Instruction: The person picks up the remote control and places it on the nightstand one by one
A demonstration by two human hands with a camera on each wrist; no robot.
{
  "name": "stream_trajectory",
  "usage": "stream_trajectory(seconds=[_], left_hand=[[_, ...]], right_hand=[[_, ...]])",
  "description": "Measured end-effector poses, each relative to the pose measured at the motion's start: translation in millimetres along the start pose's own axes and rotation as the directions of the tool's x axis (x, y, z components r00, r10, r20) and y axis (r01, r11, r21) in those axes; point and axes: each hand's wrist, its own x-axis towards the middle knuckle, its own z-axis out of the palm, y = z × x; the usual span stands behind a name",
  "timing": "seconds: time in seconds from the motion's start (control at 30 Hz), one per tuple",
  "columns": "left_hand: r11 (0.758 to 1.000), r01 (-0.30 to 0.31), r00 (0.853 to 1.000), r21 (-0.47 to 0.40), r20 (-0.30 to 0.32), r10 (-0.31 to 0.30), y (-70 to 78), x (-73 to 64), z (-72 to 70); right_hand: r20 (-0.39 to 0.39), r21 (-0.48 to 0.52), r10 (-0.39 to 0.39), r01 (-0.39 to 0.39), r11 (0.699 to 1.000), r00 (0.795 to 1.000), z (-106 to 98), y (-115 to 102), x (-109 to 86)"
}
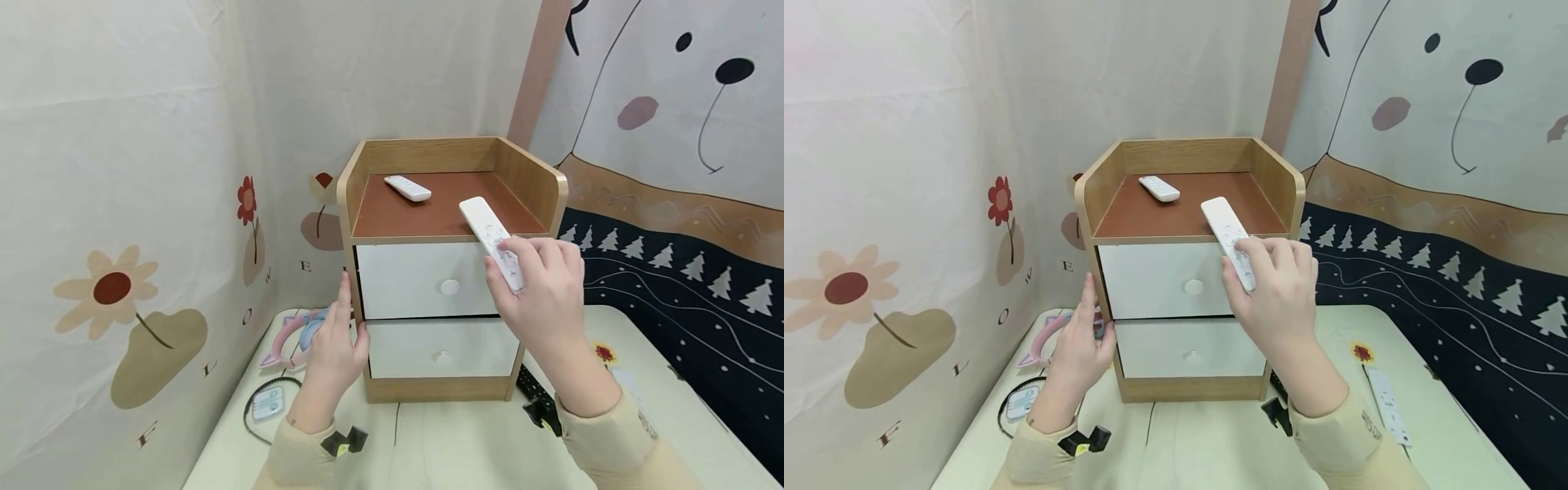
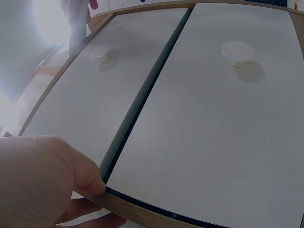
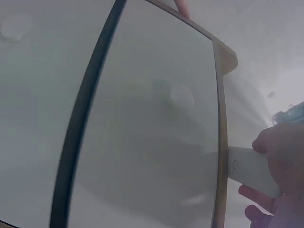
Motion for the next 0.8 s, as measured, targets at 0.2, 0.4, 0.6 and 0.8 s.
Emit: stream_trajectory(seconds=[0.2,0.4,0.6,0.8], left_hand=[[1.000,0.007,1.000,0.005,0.009,-0.007,-1.4,-1.9,1.0],[1.000,-0.008,1.000,0.005,0.000,0.008,-0.8,-2.8,1.5],[1.000,-0.021,1.000,0.000,-0.012,0.021,-0.1,-1.1,2.0],[1.000,0.001,1.000,-0.001,-0.001,-0.001,-0.4,0.3,1.5]], right_hand=[[0.045,-0.046,0.007,-0.005,0.999,0.999,5.9,-1.8,17.7],[0.130,-0.095,0.035,-0.023,0.995,0.991,13.2,4.2,31.7],[0.197,-0.147,0.042,-0.013,0.989,0.979,13.6,7.6,42.7],[0.339,-0.138,0.069,-0.023,0.990,0.938,10.7,4.4,59.8]])
